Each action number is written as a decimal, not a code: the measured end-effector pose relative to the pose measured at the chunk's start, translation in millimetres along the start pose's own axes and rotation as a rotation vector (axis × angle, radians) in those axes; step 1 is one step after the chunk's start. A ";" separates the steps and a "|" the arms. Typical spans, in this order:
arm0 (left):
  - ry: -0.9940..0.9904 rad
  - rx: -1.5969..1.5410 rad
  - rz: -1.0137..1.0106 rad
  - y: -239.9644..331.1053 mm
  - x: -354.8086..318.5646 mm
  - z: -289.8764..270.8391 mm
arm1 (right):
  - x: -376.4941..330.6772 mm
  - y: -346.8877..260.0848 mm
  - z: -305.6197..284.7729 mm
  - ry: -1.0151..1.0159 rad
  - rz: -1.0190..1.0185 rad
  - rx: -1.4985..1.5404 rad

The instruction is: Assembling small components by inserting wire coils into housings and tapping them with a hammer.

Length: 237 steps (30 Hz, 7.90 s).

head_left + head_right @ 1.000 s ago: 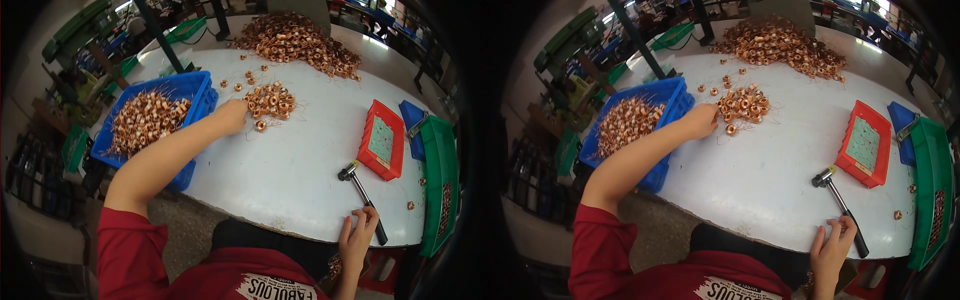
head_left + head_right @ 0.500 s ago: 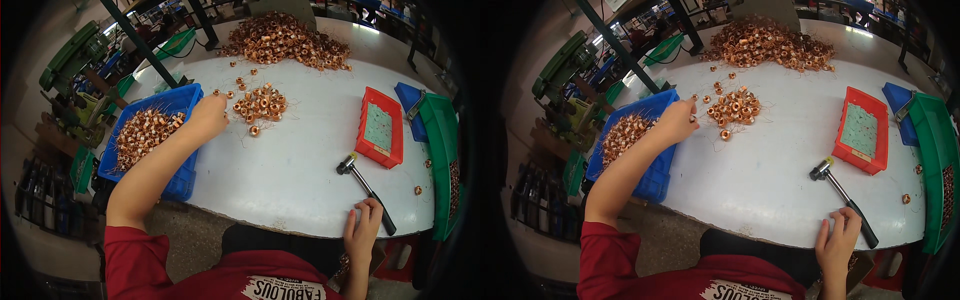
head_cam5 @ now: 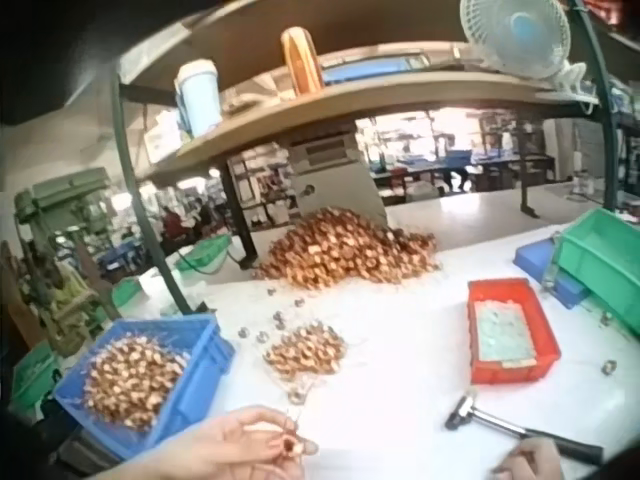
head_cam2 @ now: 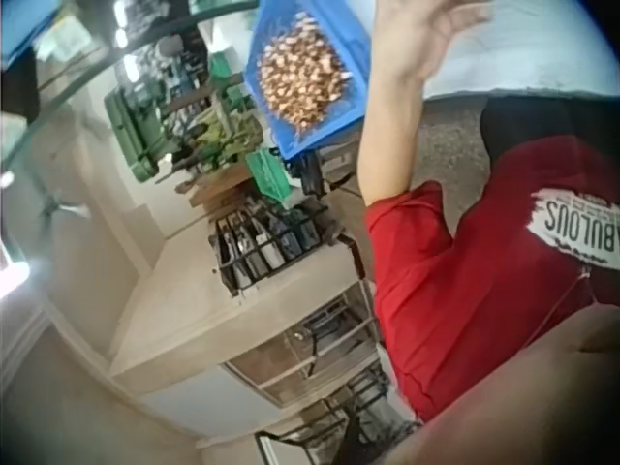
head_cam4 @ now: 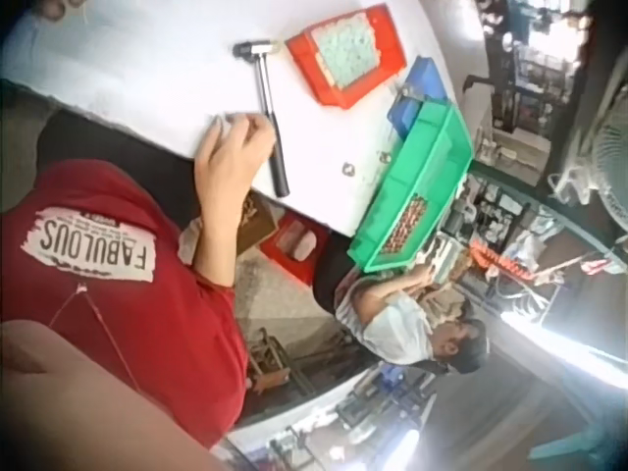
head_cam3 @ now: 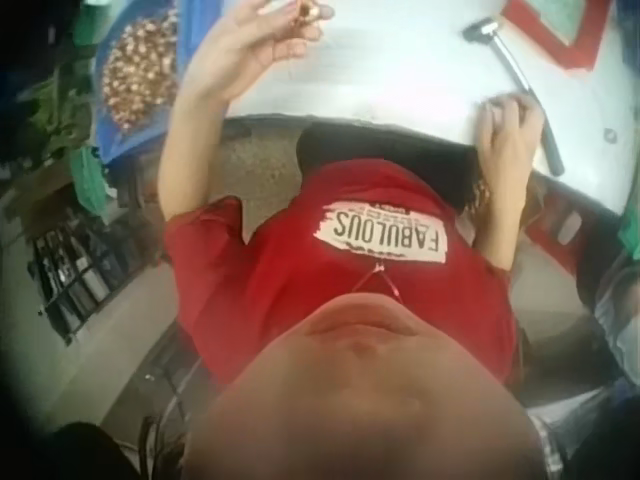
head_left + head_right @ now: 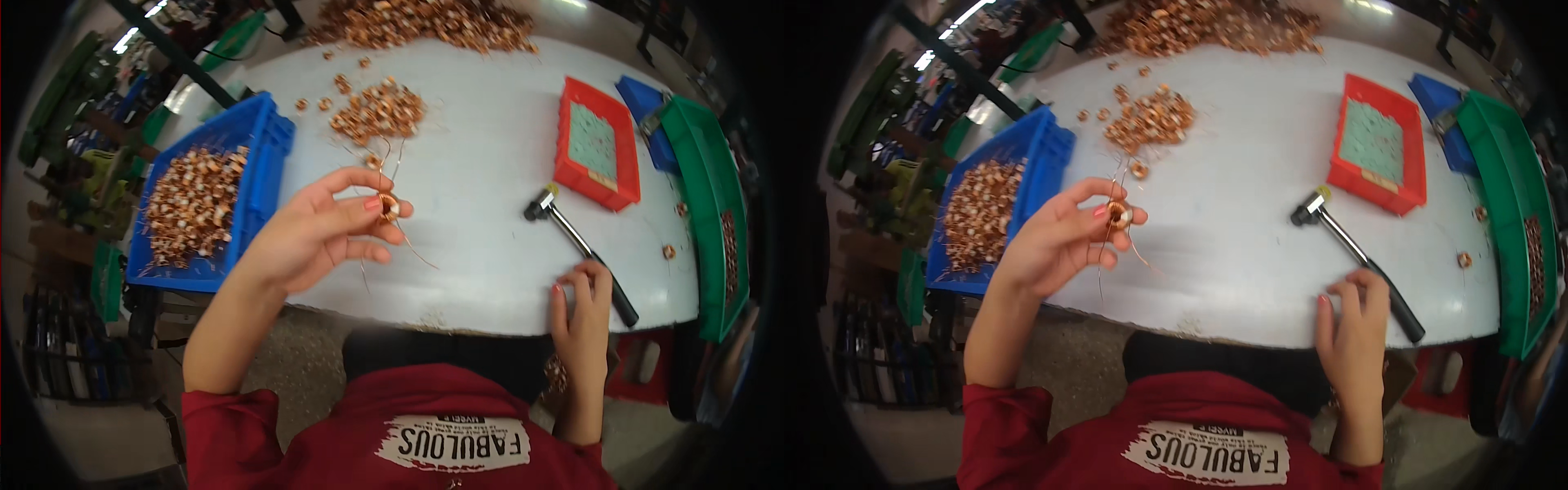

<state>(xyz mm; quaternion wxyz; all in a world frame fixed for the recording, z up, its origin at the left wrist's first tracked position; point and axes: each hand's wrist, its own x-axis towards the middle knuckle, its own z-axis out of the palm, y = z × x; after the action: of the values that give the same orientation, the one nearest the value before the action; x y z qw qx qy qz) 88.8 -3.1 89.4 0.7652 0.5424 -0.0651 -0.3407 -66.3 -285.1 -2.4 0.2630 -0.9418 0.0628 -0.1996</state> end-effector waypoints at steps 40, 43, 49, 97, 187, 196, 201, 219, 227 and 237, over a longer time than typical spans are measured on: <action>-0.467 -0.615 -0.221 -121.4 -24.3 45.0 | 84.5 -48.2 13.6 -0.634 -0.288 0.655; -0.534 -0.602 -0.284 -123.0 -30.8 48.0 | 78.3 -49.5 12.0 -0.976 -0.012 0.664; -0.417 -0.683 -0.188 -125.5 -31.1 47.2 | 67.5 -57.2 0.7 -0.267 -0.234 0.317; -0.170 -0.286 0.049 -119.9 -21.1 47.1 | 10.2 -57.3 -4.2 -0.011 -0.185 0.594; -0.091 0.405 0.253 -109.8 -21.7 71.7 | 48.9 -66.1 1.4 -0.739 0.098 0.935; -0.086 0.623 0.356 -121.3 -26.8 59.9 | 36.8 -70.4 18.9 -0.457 0.090 1.072; -0.112 0.483 0.315 -118.6 -26.0 51.4 | 45.7 -71.6 26.6 -0.315 -0.028 1.023; 0.009 -0.134 0.084 -112.1 -32.9 21.4 | 234.4 92.5 -18.8 -0.628 -0.006 -0.499; 0.014 -0.031 0.151 -121.8 -31.3 15.8 | 232.2 51.9 -11.3 -0.722 0.054 -0.590; 0.011 0.015 0.157 -121.4 -28.2 24.7 | 236.3 68.5 -7.4 -0.632 0.010 -0.282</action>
<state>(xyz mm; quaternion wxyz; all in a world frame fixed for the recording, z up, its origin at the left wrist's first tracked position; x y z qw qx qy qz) 1.1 -27.7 0.8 0.7859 0.5431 -0.1056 -0.2762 145.4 -399.8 48.8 0.1380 -0.9838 0.0100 0.1138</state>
